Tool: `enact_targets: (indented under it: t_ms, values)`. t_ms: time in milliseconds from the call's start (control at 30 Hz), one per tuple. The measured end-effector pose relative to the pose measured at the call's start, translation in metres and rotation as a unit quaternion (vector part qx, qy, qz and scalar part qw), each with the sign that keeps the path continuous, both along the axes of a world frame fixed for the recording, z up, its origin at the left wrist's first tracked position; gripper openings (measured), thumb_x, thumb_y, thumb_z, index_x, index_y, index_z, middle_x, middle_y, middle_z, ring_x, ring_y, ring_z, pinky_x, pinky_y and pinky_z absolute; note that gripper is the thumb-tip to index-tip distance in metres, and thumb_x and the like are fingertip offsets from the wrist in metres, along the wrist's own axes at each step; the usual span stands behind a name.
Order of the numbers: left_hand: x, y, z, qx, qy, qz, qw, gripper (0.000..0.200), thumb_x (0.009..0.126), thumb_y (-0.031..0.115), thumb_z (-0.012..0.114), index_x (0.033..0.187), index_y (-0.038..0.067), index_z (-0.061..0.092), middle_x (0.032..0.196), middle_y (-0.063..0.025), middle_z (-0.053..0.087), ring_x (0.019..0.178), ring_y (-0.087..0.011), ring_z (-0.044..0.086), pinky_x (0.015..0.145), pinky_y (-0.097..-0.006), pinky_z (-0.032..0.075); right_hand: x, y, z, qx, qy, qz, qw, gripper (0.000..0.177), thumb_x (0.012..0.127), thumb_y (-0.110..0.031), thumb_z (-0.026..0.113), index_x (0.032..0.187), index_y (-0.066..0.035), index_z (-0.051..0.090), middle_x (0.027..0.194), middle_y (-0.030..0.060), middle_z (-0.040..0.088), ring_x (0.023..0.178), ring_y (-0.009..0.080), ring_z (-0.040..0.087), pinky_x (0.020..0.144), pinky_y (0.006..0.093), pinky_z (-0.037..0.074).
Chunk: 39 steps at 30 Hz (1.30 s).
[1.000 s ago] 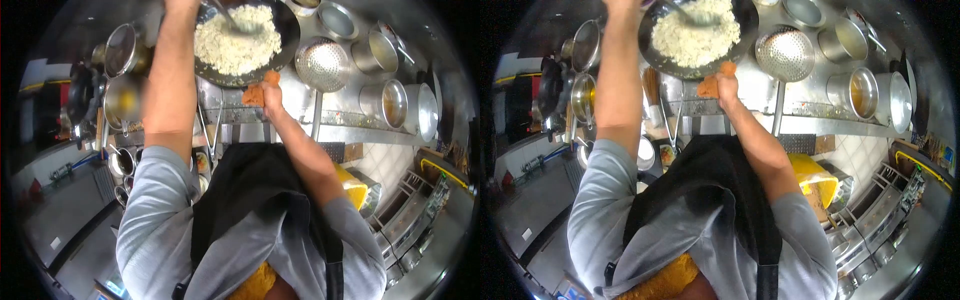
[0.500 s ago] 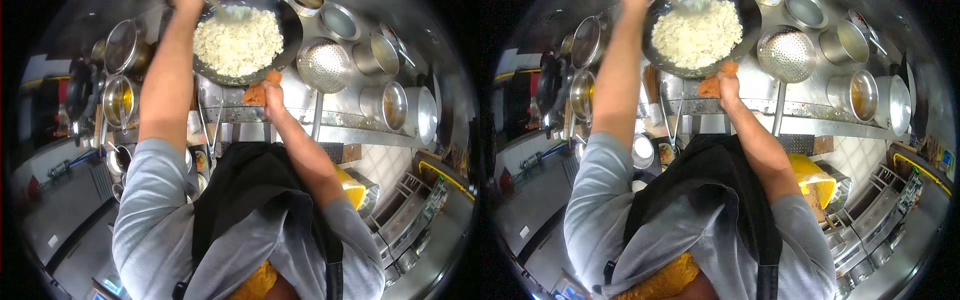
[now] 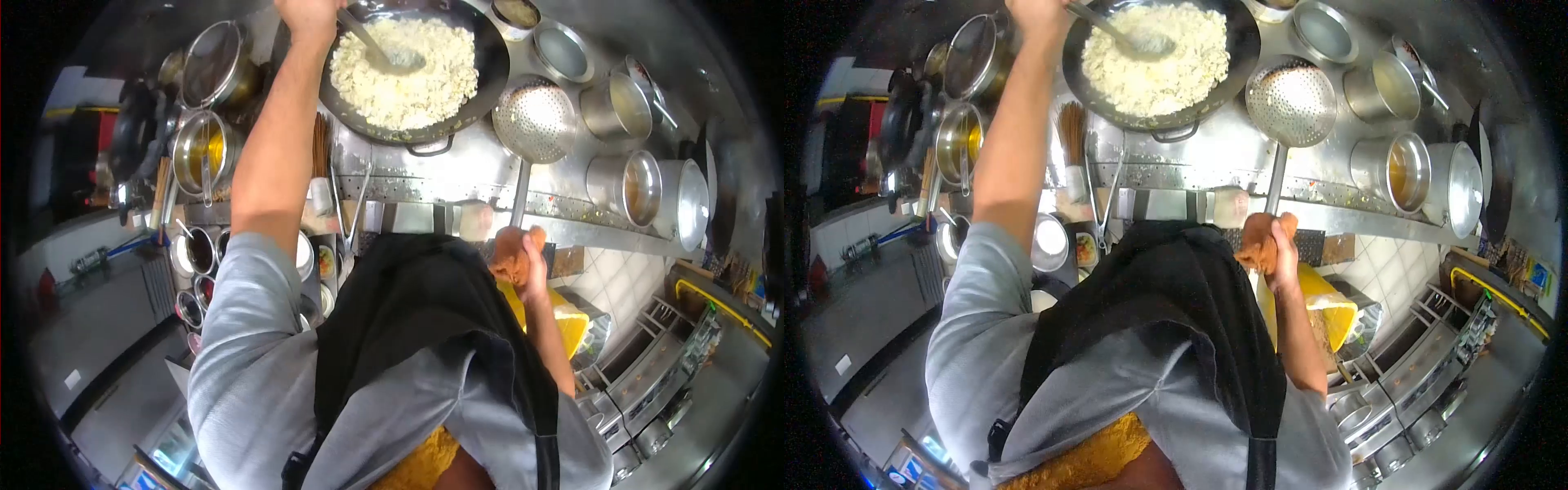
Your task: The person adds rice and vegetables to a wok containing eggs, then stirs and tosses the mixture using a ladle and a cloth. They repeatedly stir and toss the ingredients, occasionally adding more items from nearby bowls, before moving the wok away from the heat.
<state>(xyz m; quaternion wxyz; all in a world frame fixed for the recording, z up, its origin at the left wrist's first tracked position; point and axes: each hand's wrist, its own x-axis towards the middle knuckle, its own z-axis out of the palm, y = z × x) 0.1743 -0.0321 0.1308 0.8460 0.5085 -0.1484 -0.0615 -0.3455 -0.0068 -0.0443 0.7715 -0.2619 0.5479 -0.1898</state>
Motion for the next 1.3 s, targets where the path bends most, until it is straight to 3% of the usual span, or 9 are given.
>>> enact_targets:
  t_ms: [133,200,400,600,667,800,900,1133,1300]
  values:
    - [-0.041,0.044,0.062,-0.049,-0.156,-0.191,0.968,0.027,0.098,0.017,0.066,0.077,0.013,0.049,0.053,0.0034,0.044,0.039,-0.0117,0.039,0.039,-0.0301,0.034,-0.004,0.010,0.012,0.007,-0.024,-0.023,0.999,0.055,0.098,-0.043,0.065,0.134,-0.003,0.053,0.122,0.0118,0.064,0.107,0.0264,0.066,0.092,0.0418,0.055]
    - [-0.069,0.016,0.017,0.289,-0.049,0.029,0.956,0.022,0.097,0.018,0.064,0.079,0.013,0.051,0.056,0.0031,0.046,0.045,-0.0117,0.043,0.043,-0.0292,0.039,0.000,0.006,0.001,0.024,-0.012,-0.030,0.999,0.058,0.098,-0.047,0.064,0.135,-0.003,0.053,0.123,0.0119,0.063,0.108,0.0270,0.066,0.094,0.0435,0.055]
    - [-0.047,0.030,0.046,-0.006,-0.059,-0.097,0.994,0.030,0.098,0.013,0.065,0.073,0.014,0.048,0.056,0.0047,0.046,0.040,-0.0086,0.041,0.039,-0.0275,0.032,0.023,0.000,0.004,0.002,-0.043,0.009,0.999,0.067,0.098,-0.051,0.062,0.140,-0.001,0.048,0.129,0.0148,0.061,0.113,0.0282,0.064,0.097,0.0433,0.054]
    - [-0.065,0.036,-0.033,0.118,-0.141,-0.103,0.977,0.030,0.095,0.019,0.072,0.073,0.005,0.058,0.058,0.0014,0.056,0.053,-0.0088,0.052,0.053,-0.0275,0.044,0.054,-0.007,-0.004,0.002,-0.043,0.040,0.998,0.069,0.098,-0.052,0.062,0.142,-0.001,0.046,0.129,0.0158,0.060,0.114,0.0278,0.064,0.097,0.0425,0.054]
    - [-0.055,0.027,-0.012,0.168,-0.151,0.099,0.969,0.031,0.096,0.014,0.067,0.071,0.013,0.048,0.056,0.0060,0.047,0.042,-0.0089,0.046,0.041,-0.0272,0.038,0.073,-0.014,-0.007,0.000,-0.054,0.058,0.997,0.069,0.097,-0.054,0.061,0.142,-0.003,0.046,0.127,0.0157,0.062,0.109,0.0266,0.066,0.088,0.0401,0.057]
    - [-0.059,0.074,0.041,0.117,-0.112,-0.078,0.984,0.025,0.094,0.018,0.068,0.077,0.008,0.053,0.062,0.0016,0.054,0.052,-0.0131,0.054,0.048,-0.0321,0.045,0.115,-0.030,-0.018,-0.036,-0.016,0.131,0.991,0.068,0.097,-0.056,0.060,0.140,-0.004,0.051,0.123,0.0145,0.066,0.105,0.0265,0.069,0.084,0.0400,0.058]
    - [-0.049,0.039,-0.025,0.364,-0.202,0.097,0.904,0.027,0.087,0.027,0.073,0.087,0.003,0.062,0.069,-0.0055,0.062,0.070,-0.0227,0.065,0.065,-0.0378,0.051,0.168,-0.040,-0.032,-0.040,-0.024,0.201,0.978,0.075,0.095,-0.069,0.050,0.133,-0.005,0.055,0.104,0.0118,0.071,0.078,0.0213,0.073,0.043,0.0317,0.050]
    - [0.019,0.068,0.077,-0.021,-0.194,-0.075,0.978,0.033,0.100,0.019,0.063,0.070,0.016,0.048,0.054,0.0038,0.046,0.039,-0.0081,0.038,0.037,-0.0293,0.034,0.260,-0.045,-0.052,0.007,-0.012,0.233,0.972,0.045,0.096,-0.042,0.061,0.121,-0.005,0.057,0.099,0.0101,0.070,0.079,0.0225,0.073,0.052,0.0364,0.058]
    - [0.064,0.025,-0.030,-0.053,0.071,0.034,0.995,0.028,0.099,0.018,0.066,0.080,0.015,0.045,0.052,0.0035,0.037,0.038,-0.0110,0.036,0.036,-0.0302,0.030,0.264,-0.039,-0.076,0.084,-0.124,0.120,0.981,0.033,0.094,-0.013,0.054,0.119,0.009,0.055,0.112,0.0241,0.067,0.102,0.0379,0.070,0.086,0.0510,0.060]
